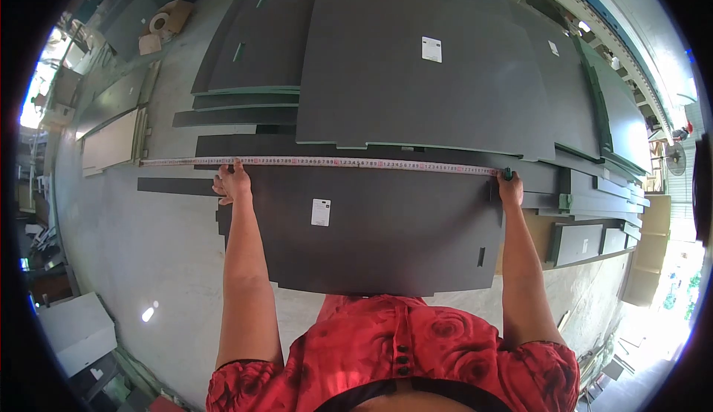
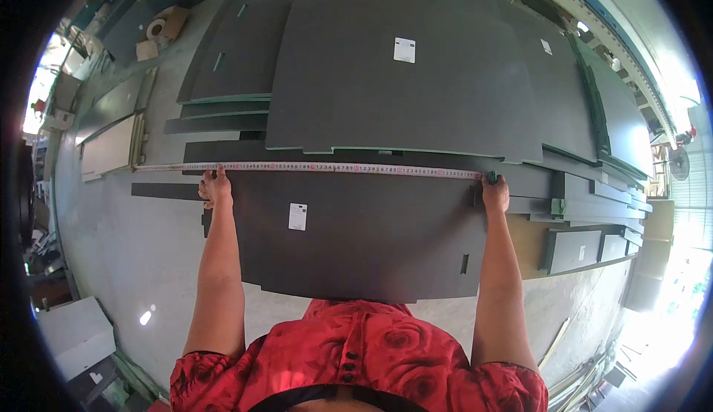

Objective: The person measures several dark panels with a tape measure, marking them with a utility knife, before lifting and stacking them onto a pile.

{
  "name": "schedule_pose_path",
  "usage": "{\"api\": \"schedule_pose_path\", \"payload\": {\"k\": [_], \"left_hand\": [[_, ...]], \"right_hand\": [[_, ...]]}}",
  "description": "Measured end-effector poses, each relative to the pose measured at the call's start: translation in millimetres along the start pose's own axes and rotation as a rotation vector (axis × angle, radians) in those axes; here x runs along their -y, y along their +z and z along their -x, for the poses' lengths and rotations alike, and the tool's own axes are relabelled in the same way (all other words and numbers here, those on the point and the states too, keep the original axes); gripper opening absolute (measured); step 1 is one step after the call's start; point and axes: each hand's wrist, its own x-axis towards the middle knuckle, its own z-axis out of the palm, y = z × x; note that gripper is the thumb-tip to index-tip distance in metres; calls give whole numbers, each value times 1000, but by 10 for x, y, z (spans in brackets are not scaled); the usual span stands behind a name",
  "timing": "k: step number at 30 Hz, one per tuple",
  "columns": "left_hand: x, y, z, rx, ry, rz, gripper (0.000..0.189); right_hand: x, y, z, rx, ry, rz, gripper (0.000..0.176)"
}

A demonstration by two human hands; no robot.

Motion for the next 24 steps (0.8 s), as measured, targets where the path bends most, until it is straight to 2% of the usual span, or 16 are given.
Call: {"api": "schedule_pose_path", "payload": {"k": [4, 6, 12, 13, 15, 19, 24], "left_hand": [[-4, -23, 7, 16, 6, 4, 47], [19, 25, -37, 0, -3, -19, 48], [-2, -30, 13, 4, 1, -3, 48], [-6, -50, 21, 26, 11, 14, 48], [19, -22, -13, 21, 11, 11, 48], [65, 77, -70, -29, 5, -15, 48], [27, 6, -21, 3, -2, 1, 47]], "right_hand": [[-127, 84, -116, 20, -3, -75, 47], [-270, 225, -225, -1, -46, -190, 40], [-414, 370, -340, -12, -60, -269, 35], [-371, 330, -317, -10, -62, -270, 35], [-273, 223, -248, 91, 46, -179, 47], [-224, 159, -208, 117, 39, -188, 46], [-266, 186, -223, 57, -15, -171, 44]]}}
